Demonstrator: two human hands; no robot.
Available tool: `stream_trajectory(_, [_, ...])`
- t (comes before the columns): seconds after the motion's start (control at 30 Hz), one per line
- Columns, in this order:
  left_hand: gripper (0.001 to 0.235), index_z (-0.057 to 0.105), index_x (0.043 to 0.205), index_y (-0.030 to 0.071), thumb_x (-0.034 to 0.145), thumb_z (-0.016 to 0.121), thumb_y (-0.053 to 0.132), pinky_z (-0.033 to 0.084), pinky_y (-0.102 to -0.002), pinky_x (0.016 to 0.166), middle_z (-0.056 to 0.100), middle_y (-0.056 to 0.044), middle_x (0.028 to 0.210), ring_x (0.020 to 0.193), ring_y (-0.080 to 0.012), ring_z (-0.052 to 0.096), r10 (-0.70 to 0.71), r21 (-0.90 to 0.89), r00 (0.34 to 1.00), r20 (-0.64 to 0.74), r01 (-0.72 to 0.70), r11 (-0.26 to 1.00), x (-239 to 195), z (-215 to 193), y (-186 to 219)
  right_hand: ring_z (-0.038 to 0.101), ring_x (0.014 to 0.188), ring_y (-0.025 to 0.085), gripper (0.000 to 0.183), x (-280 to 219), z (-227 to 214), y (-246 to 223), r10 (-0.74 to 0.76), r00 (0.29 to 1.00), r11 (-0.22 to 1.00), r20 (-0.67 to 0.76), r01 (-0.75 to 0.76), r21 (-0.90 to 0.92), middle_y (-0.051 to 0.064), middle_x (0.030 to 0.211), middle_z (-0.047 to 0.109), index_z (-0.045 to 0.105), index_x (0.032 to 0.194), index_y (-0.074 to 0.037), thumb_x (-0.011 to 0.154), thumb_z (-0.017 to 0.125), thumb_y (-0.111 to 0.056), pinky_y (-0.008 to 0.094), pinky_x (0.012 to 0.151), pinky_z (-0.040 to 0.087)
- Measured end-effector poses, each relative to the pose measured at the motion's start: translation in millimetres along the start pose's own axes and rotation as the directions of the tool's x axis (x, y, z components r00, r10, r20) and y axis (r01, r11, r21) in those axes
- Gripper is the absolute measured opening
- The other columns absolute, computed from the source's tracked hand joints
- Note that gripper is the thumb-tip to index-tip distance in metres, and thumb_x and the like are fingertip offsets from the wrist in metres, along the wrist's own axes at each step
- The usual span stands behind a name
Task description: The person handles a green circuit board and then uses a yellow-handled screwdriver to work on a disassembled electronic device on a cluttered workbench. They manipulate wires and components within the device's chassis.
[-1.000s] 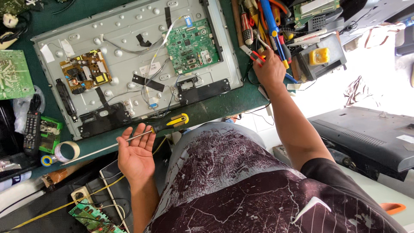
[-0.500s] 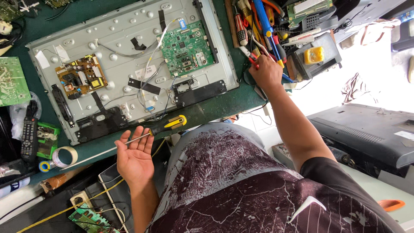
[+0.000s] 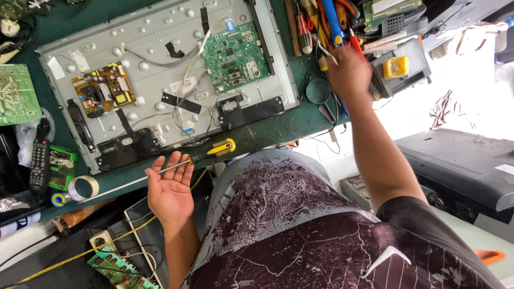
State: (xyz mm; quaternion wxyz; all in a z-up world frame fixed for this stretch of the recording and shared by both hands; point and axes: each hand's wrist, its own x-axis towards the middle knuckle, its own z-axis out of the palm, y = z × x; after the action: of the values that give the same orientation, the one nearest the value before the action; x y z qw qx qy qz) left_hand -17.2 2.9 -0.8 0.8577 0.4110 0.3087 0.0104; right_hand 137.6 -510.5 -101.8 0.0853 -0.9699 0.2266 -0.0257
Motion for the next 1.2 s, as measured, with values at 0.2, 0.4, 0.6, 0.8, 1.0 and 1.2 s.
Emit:
stream_trajectory(0.2, [0.045, 0.066, 0.131, 0.015, 0.11, 0.051, 0.051, 0.06, -0.057, 0.11, 0.072, -0.026, 0.136, 0.129, -0.0411, 0.071, -0.028, -0.042, 0.999, -0.031, 0.026, 0.999, 1, -3, -4, 0.078, 0.081, 0.034, 0.025, -41, 78, -14, -0.254, 0.964, 0.967, 0.08, 0.253, 0.023, 0.004, 0.082, 0.074, 0.073, 0.104, -0.031, 0.095, 0.073, -0.054, 0.052, 0.076, 0.062])
stream_trajectory(0.4, [0.044, 0.067, 0.131, 0.014, 0.11, 0.051, 0.051, 0.062, -0.056, 0.109, 0.073, -0.025, 0.135, 0.127, -0.0405, 0.072, -0.034, -0.035, 0.999, -0.041, 0.032, 0.999, -1, -1, -2, 0.079, 0.088, 0.036, 0.043, -22, 80, -22, -0.037, 0.987, 0.999, 0.156, 0.041, -0.024, 0.007, 0.089, 0.077, 0.064, 0.096, -0.023, 0.087, 0.079, -0.062, 0.054, 0.076, 0.061])
stream_trajectory(0.6, [0.044, 0.067, 0.131, 0.014, 0.111, 0.052, 0.05, 0.061, -0.057, 0.11, 0.072, -0.026, 0.135, 0.128, -0.0414, 0.072, -0.038, -0.055, 0.999, -0.022, 0.037, 0.998, 0, -4, -2, 0.08, 0.091, 0.035, 0.036, -4, 104, -26, 0.094, 0.957, 0.995, 0.276, -0.083, -0.05, 0.006, 0.092, 0.078, 0.075, 0.095, -0.026, 0.085, 0.078, -0.061, 0.055, 0.077, 0.065])
stream_trajectory(0.8, [0.044, 0.067, 0.131, 0.015, 0.11, 0.052, 0.051, 0.061, -0.057, 0.11, 0.072, -0.025, 0.135, 0.128, -0.0408, 0.072, -0.027, -0.045, 0.998, -0.056, 0.025, 0.999, -2, -10, -1, 0.079, 0.093, 0.036, 0.025, 12, 76, -2, 0.118, 0.979, 0.984, 0.166, -0.137, 0.111, 0.005, 0.09, 0.076, 0.079, 0.101, -0.034, 0.088, 0.077, -0.056, 0.057, 0.078, 0.065])
stream_trajectory(1.0, [0.046, 0.07, 0.13, 0.017, 0.107, 0.054, 0.055, 0.062, -0.055, 0.108, 0.074, -0.024, 0.134, 0.126, -0.0402, 0.073, -0.042, -0.074, 0.997, -0.058, 0.037, 0.997, 4, -17, -11, 0.078, 0.089, 0.042, 0.027, -4, 25, 24, 0.04, 0.982, 0.999, 0.183, -0.035, -0.029, 0.012, 0.083, 0.078, 0.082, 0.094, -0.025, 0.081, 0.081, -0.049, 0.057, 0.078, 0.063])
stream_trajectory(1.2, [0.046, 0.072, 0.129, 0.007, 0.108, 0.055, 0.044, 0.059, -0.063, 0.108, 0.072, -0.032, 0.132, 0.126, -0.0498, 0.07, -0.078, -0.255, 0.997, 0.02, 0.081, 0.964, -7, 24, -24, 0.072, 0.095, 0.048, 0.055, -68, -39, -28, -0.422, 0.906, 0.87, -0.001, 0.406, 0.279, 0.02, 0.094, 0.073, 0.073, 0.13, -0.002, 0.1, 0.096, -0.041, 0.062, 0.08, 0.056])
